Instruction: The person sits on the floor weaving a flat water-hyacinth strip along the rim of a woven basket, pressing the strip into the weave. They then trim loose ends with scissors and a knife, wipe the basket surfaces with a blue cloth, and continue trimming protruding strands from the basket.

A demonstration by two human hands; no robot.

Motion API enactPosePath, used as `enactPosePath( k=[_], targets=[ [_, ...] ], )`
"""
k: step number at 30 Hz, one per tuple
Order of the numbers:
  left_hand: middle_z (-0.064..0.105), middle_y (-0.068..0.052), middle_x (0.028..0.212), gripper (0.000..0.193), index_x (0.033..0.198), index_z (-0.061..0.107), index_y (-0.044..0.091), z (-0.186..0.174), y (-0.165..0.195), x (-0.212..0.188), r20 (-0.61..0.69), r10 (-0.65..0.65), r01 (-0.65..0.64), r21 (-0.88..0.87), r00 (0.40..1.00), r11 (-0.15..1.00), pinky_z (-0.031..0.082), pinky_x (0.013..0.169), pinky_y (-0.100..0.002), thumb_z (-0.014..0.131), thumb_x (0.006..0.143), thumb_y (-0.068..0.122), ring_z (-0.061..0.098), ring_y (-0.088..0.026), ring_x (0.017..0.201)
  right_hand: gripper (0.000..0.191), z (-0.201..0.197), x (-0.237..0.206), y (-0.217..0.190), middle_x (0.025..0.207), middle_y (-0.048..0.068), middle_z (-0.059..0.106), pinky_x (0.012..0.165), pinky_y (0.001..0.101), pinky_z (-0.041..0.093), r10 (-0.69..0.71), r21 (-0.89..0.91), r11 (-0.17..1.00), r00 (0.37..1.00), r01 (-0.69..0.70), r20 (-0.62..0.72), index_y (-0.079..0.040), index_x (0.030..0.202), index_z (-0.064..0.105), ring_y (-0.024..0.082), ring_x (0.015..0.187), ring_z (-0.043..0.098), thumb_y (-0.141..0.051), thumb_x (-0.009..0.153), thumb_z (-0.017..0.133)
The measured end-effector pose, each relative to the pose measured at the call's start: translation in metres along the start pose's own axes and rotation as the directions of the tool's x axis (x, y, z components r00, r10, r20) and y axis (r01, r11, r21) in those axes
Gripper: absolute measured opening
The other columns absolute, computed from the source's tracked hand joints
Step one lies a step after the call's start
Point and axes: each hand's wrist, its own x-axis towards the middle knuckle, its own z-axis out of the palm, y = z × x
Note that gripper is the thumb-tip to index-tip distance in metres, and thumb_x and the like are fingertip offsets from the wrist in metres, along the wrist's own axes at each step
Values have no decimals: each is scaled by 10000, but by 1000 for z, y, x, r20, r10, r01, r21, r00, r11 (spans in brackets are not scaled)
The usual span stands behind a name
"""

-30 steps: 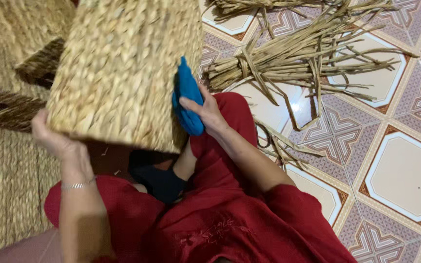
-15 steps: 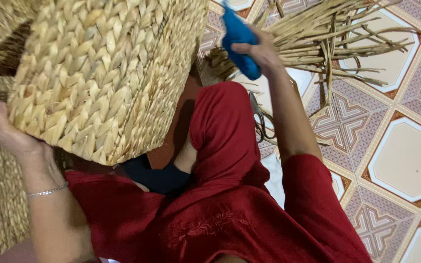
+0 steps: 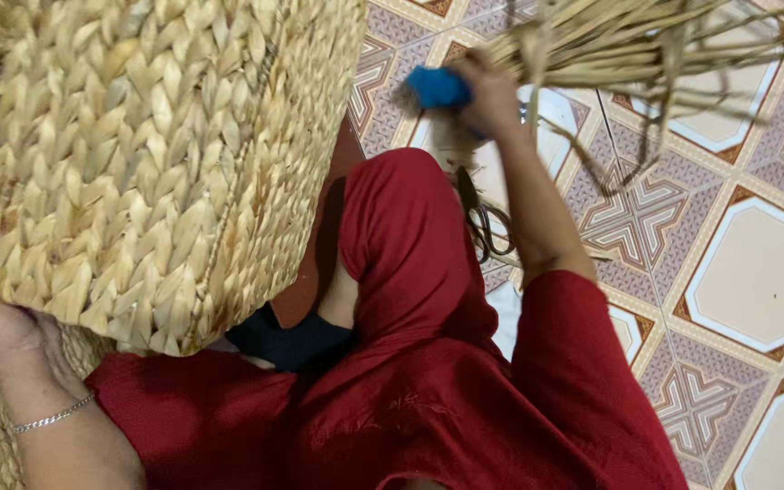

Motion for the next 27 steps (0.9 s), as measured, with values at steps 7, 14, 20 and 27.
enactPosePath(
  k=[7, 14, 20, 27],
  targets=[
    [560, -214, 1465, 418, 1408, 486, -47, -13, -10, -8, -12, -29, 29, 52, 1000, 998, 491, 1203, -457, 441, 1153, 282, 588, -332, 1369, 530, -42, -56, 77, 1350, 223, 629, 884, 477, 563, 209, -30, 977, 977, -211, -46, -168, 1296, 706, 393, 1032, 699, -99, 791, 851],
    [564, -213, 1450, 416, 1402, 493, -48, -34, -11, -29, -47, -62, 67, 114, 997, 991, 495, 1187, -454, 437, 1156, 284, 592, -329, 1354, 636, 43, -215, -26, 1299, 153, 692, 1029, 392, 512, 184, 666, 640, 918, -384, 352, -79, 1380, 627, 265, 1195, 659, -164, 779, 818],
    [567, -212, 1437, 416, 1397, 498, -48, -50, -6, -44, -67, -99, 109, 167, 993, 980, 498, 1173, -452, 433, 1158, 286, 596, -326, 1341, 497, 67, -228, -34, 1237, 217, 658, 910, 503, 528, 382, 117, 904, 900, -411, 211, -169, 1357, 647, 406, 1054, 664, -189, 872, 752],
    [570, -210, 1422, 415, 1391, 505, -49, -47, -8, -44, -94, -102, 119, 199, 990, 973, 501, 1158, -450, 429, 1160, 288, 600, -322, 1326, 674, -13, -160, 69, 1211, 195, 590, 855, 549, 531, 379, -103, 919, 925, -380, -29, -249, 1439, 632, 438, 1075, 638, -37, 813, 767]
  ],
)
